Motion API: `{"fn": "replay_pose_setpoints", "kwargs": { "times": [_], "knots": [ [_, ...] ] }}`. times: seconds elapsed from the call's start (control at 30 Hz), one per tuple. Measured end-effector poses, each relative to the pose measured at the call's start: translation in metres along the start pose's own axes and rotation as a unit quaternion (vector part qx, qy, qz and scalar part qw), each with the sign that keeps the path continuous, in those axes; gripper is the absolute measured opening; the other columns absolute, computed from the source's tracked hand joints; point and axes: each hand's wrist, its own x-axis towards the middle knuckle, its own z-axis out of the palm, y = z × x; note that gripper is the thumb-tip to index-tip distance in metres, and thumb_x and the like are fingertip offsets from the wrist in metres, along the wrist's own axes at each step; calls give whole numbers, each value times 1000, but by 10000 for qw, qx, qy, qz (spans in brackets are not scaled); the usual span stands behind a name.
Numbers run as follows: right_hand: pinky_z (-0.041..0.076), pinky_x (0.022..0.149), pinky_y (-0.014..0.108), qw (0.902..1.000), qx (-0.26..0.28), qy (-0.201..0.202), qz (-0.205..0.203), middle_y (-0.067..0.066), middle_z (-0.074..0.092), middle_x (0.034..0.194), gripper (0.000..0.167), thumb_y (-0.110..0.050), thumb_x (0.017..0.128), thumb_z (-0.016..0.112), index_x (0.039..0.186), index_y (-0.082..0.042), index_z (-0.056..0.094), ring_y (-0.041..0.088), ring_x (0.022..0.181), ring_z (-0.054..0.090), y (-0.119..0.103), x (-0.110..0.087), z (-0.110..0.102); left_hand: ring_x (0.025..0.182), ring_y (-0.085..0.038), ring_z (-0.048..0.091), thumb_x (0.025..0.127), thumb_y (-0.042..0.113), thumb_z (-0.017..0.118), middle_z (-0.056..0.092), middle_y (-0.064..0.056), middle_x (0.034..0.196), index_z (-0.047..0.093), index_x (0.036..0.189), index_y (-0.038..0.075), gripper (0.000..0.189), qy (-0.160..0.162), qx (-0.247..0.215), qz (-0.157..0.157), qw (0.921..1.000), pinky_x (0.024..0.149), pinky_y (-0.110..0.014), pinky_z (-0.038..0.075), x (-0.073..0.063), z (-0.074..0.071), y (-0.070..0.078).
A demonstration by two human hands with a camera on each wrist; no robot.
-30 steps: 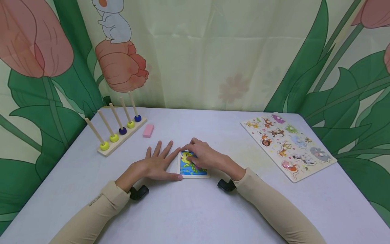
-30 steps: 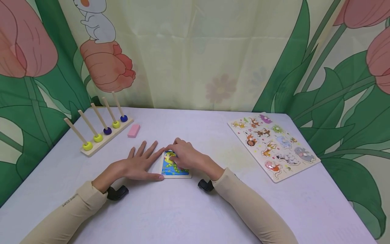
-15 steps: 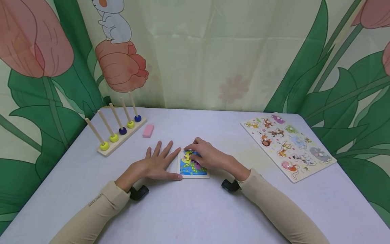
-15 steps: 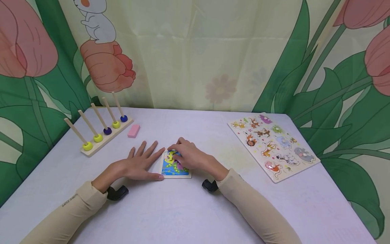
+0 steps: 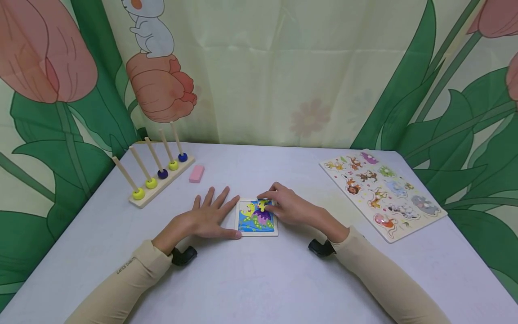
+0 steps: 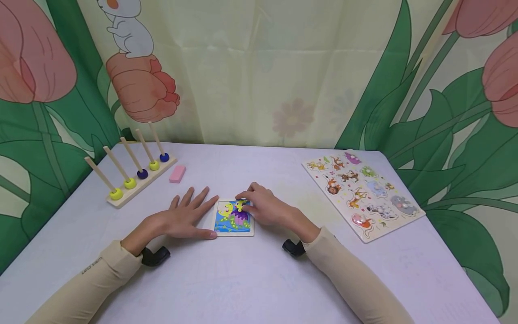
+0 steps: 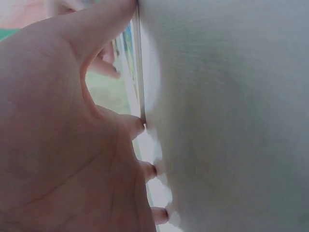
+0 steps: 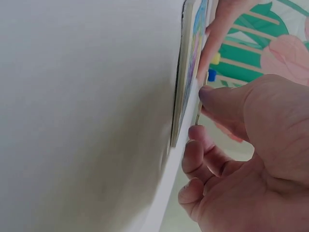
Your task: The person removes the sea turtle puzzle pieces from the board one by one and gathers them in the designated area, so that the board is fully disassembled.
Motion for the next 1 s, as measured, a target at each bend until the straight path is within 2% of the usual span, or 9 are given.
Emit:
{"fn": "replay_pose_setpoints", "kwargs": {
  "times": [0.27,0.47,0.63,0.83,1.0],
  "knots": [
    [48,87,30,9999,-10,111,27,9,58,120,39,-13,104,68,142,-15,68,18,103,56,15,-16,-7,164,-52,-11,81,87,62,-5,-12,181,16,172,31,116,47,-138,113,9998,123,-82,-5,-10,-9,6],
    [47,87,30,9998,-56,178,48,9,59,120,38,-11,104,68,142,-14,68,19,103,56,25,-24,-11,164,-52,-10,79,89,62,-6,-12,181,17,171,32,117,183,-101,130,9997,124,-81,-1,-5,-3,0],
    [48,87,31,9997,-52,193,110,10,59,121,39,-10,104,67,142,-14,68,19,102,56,33,-26,-13,163,-53,-14,82,82,65,-7,-13,181,17,171,31,114,169,-167,122,9996,123,-81,-5,-4,-4,-3],
    [48,87,32,9997,-56,168,148,11,59,122,39,-9,104,66,142,-13,68,20,104,55,37,-27,-16,162,-55,-15,82,82,65,-5,-17,180,21,171,28,113,172,-261,150,9994,121,-82,-11,-9,-11,0],
    [47,90,35,9996,-70,113,264,11,58,124,39,-9,105,64,143,-15,67,22,108,53,40,-26,-18,163,-51,-18,82,84,64,-9,-12,181,18,171,32,113,217,-305,115,9992,121,-82,-11,-4,-7,-5]
  ]
}}
